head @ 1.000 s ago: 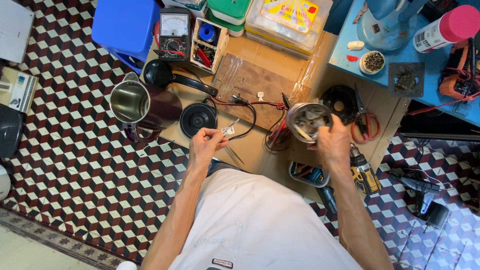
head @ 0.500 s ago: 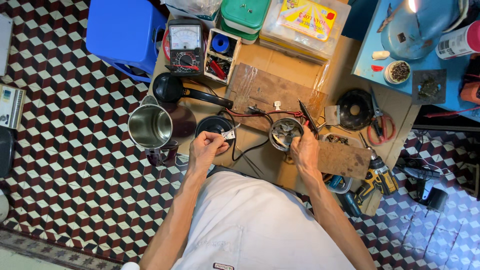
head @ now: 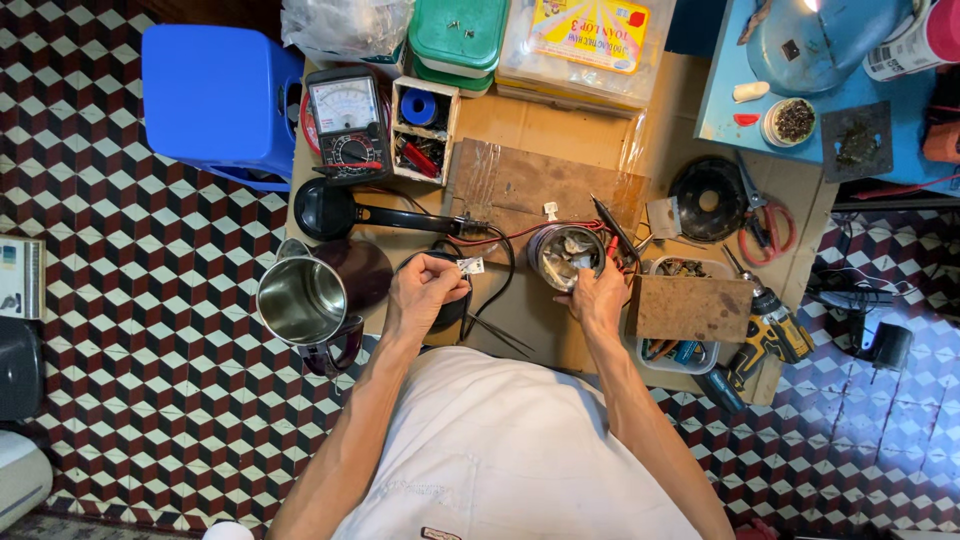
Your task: The person tests a small white electrical component with multimeter probes, then uses scissors to cut a piece of white tape and wraps it around the component. The person continues to adjust the component and tape with both hands.
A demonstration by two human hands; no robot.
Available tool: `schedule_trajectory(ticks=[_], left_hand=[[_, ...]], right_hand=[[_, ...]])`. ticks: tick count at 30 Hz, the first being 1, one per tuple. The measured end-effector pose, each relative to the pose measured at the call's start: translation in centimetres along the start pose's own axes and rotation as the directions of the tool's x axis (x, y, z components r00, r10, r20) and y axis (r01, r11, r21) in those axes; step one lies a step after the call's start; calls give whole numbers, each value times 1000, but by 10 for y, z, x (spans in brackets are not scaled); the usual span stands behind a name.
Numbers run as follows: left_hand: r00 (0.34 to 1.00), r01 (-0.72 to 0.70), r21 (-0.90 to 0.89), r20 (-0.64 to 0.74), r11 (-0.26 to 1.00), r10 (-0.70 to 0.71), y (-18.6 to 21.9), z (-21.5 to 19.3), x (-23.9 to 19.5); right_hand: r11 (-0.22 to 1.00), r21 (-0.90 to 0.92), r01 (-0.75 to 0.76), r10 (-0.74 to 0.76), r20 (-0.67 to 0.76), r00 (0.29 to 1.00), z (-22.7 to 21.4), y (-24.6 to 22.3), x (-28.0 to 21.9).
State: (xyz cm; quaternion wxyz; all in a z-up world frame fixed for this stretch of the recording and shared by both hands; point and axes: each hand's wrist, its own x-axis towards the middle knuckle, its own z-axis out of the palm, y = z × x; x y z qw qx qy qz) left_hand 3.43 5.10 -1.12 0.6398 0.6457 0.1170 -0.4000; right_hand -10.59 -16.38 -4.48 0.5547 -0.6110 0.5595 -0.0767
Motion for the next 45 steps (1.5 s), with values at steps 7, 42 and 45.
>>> schedule_trajectory(ticks=[7, 42, 45], left_hand=[[999, -31, 31, 24, 999, 30, 8, 11, -4], [970, -182, -114, -184, 977, 160, 11, 26, -49], [966, -220, -107, -160, 970, 202, 19, 29, -47]], right_hand=[[998, 31, 49, -50, 6, 999, 4, -11, 17], [929, 368, -31, -66, 249, 966, -193, 0, -4], [869, 495, -16, -180, 347, 921, -144, -2, 15]])
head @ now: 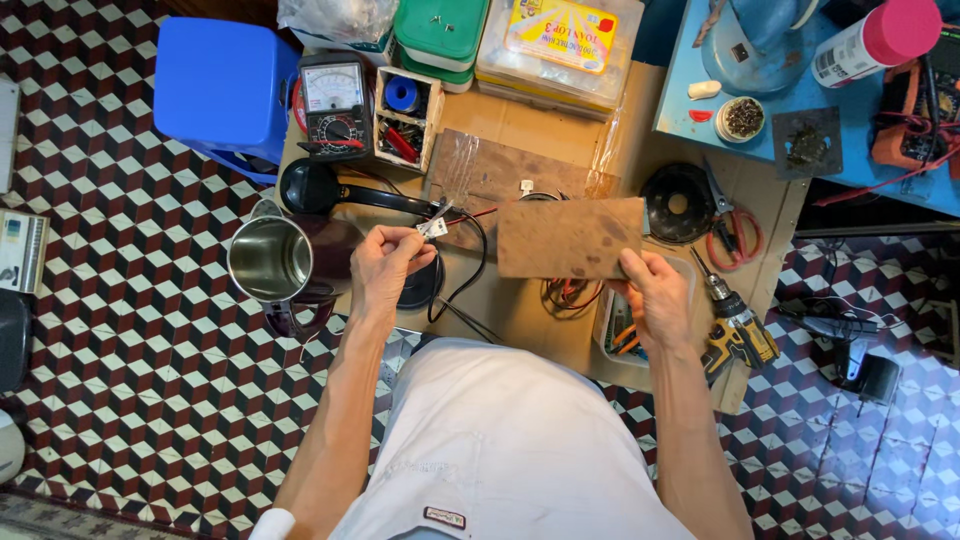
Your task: The person tests a small white electrical component with multimeter probes, then uses scissors to cut a piece of white tape and wraps it around the component. The person continues to adjust the component and tape with both hands.
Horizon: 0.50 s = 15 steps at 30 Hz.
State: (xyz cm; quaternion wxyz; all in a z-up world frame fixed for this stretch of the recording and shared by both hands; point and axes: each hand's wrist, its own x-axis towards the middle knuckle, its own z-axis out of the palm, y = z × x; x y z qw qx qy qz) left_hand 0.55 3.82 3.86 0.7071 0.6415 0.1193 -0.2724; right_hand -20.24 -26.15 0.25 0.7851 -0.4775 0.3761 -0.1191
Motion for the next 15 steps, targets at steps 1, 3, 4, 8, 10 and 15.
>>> schedule_trajectory(ticks=[1, 3, 4, 8, 10, 15], left_hand=[[1000, -6, -1, 16, 1000, 6, 2, 3, 1], [999, -4, 24, 54, 1000, 3, 1, 12, 2], [997, 3, 50, 74, 999, -6, -1, 17, 3], [974, -15, 116, 225, 993, -11, -20, 44, 10], [949, -25, 119, 314, 993, -14, -32, 60, 22], [914, -52, 212, 403, 976, -39, -57, 104, 61]], right_hand=[[998, -50, -36, 36, 0, 999, 8, 7, 12], [983, -150, -106, 106, -8, 994, 21, 19, 31], [957, -270, -105, 91, -63, 994, 25, 24, 35], [865, -497, -69, -36, -199, 979, 39, 25, 36], [816, -577, 26, -197, -237, 951, 46, 19, 24], [723, -642, 254, -461, -175, 870, 73, -2, -2]])
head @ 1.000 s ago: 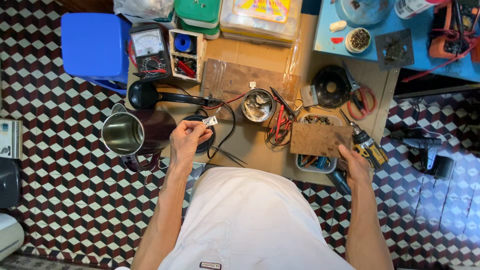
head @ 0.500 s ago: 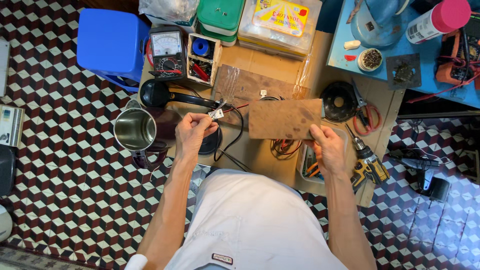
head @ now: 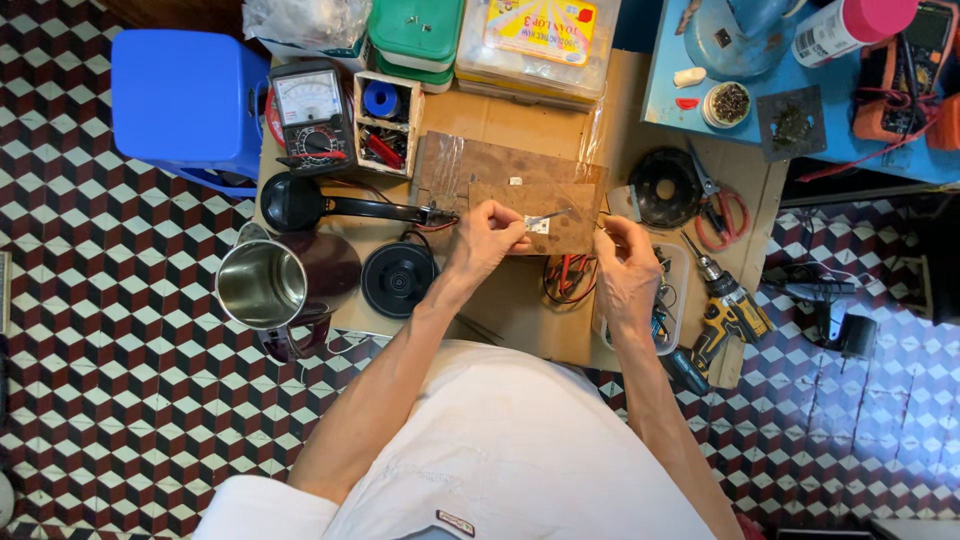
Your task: The person tests a small white electrical component with multimeter probes, then uses scissors to cut a piece of white tape and wraps it around the component. The person continues to adjust the component and tape with both hands.
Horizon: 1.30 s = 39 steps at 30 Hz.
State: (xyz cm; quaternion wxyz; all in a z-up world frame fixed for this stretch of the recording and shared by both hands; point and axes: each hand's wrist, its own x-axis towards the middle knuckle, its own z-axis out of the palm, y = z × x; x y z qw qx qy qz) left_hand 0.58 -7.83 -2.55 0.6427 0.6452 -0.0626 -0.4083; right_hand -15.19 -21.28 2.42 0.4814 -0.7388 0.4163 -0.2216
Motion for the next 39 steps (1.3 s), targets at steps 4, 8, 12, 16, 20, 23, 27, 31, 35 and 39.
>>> schedule_trajectory(ticks=[4, 8, 12, 16, 20, 23, 27, 31, 35, 39], left_hand=[[999, -37, 208, 25, 978, 32, -8, 16, 21], [996, -50, 255, 84, 966, 29, -11, 20, 29], [986, -143, 384, 131, 912, 100, -13, 19, 33], [961, -277, 486, 147, 829, 235, -8, 21, 40], [922, -387, 538, 207, 749, 328, -10, 21, 47], [877, -461, 591, 191, 662, 440, -16, 25, 49], [899, -410, 618, 150, 670, 412, -25, 22, 47], [908, -407, 602, 180, 687, 379, -20, 16, 52], [955, -298, 599, 180, 743, 238, -12, 11, 53], [953, -293, 567, 240, 770, 186, -4, 7, 53]], right_hand=[[991, 70, -114, 107, 87, 990, 19, -17, 0], [993, -91, 74, -70, 41, 997, 34, -16, 4], [985, -88, 147, -131, 166, 977, 39, -5, 17], [983, -150, 110, -76, 216, 974, 35, 1, 29], [974, -187, 131, -92, 205, 974, 39, 4, 33], [968, -204, 145, -119, 135, 984, 45, 3, 34], [977, -213, 3, 10, 61, 998, 47, 3, 21], [970, -243, -18, 35, 66, 997, 47, -2, 14], [959, -277, -59, 82, 74, 994, 46, -5, 12], [968, -231, -99, 116, 62, 991, 46, -7, 14]])
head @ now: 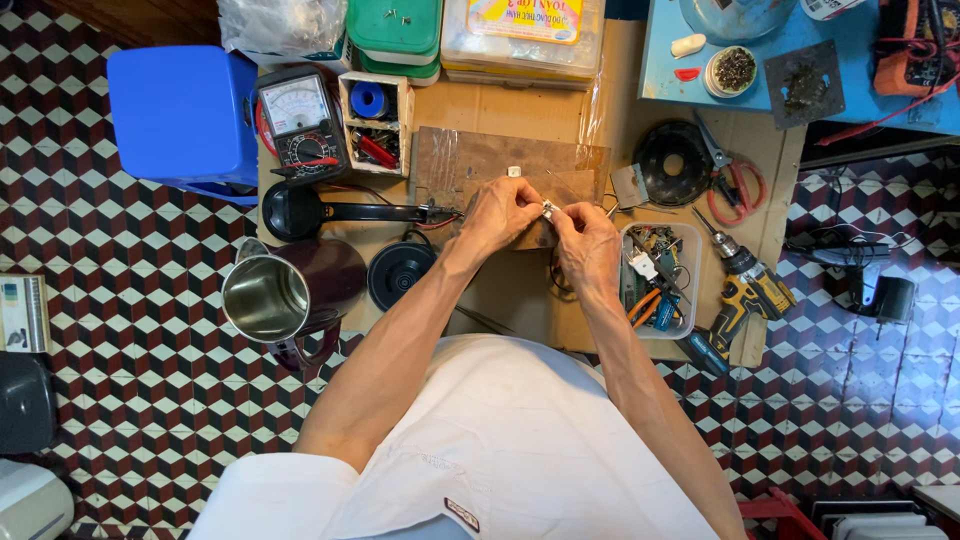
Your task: The person tests a small white electrical component with multimeter probes, then uses scissors to cut a piece of white tape and wraps it around the component. The person continues to adjust the component and tape with both hands.
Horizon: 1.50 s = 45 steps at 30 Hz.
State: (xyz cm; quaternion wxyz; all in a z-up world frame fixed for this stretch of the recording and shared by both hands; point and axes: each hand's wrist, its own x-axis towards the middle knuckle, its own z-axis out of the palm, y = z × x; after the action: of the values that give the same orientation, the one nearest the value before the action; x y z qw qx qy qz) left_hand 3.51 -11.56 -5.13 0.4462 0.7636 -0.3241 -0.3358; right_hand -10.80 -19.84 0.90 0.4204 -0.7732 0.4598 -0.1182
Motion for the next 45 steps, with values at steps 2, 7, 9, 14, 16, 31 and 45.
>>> schedule_trajectory(ticks=[2, 7, 9, 14, 16, 31, 45], left_hand=[[1000, 1, 4, 21, 1000, -1, 2, -3, -1], [997, 53, -8, 58, 999, -53, 5, -3, 0], [995, 83, -43, 56, 996, -81, 4, -3, 0], [985, 169, -135, 57, 976, -163, 4, -2, 0], [985, 174, -156, 47, 972, -169, 5, -2, 0], [982, 181, -138, -23, 974, -186, 18, -2, -16], [983, 158, -80, -82, 984, -165, 16, 2, -21]], right_hand=[[989, 0, -148, 148, 30, 988, 2, -2, 1], [968, 70, -241, 240, 23, 970, 3, -7, 4], [935, 82, -346, 343, 55, 938, 3, -6, 4], [977, 68, -204, 203, 18, 979, 4, 1, 7], [977, 70, -202, 201, 13, 979, 5, 4, 7], [996, -9, -89, 88, -52, 995, 9, 4, 2], [992, 19, -124, 124, -7, 992, 6, 6, 8]])
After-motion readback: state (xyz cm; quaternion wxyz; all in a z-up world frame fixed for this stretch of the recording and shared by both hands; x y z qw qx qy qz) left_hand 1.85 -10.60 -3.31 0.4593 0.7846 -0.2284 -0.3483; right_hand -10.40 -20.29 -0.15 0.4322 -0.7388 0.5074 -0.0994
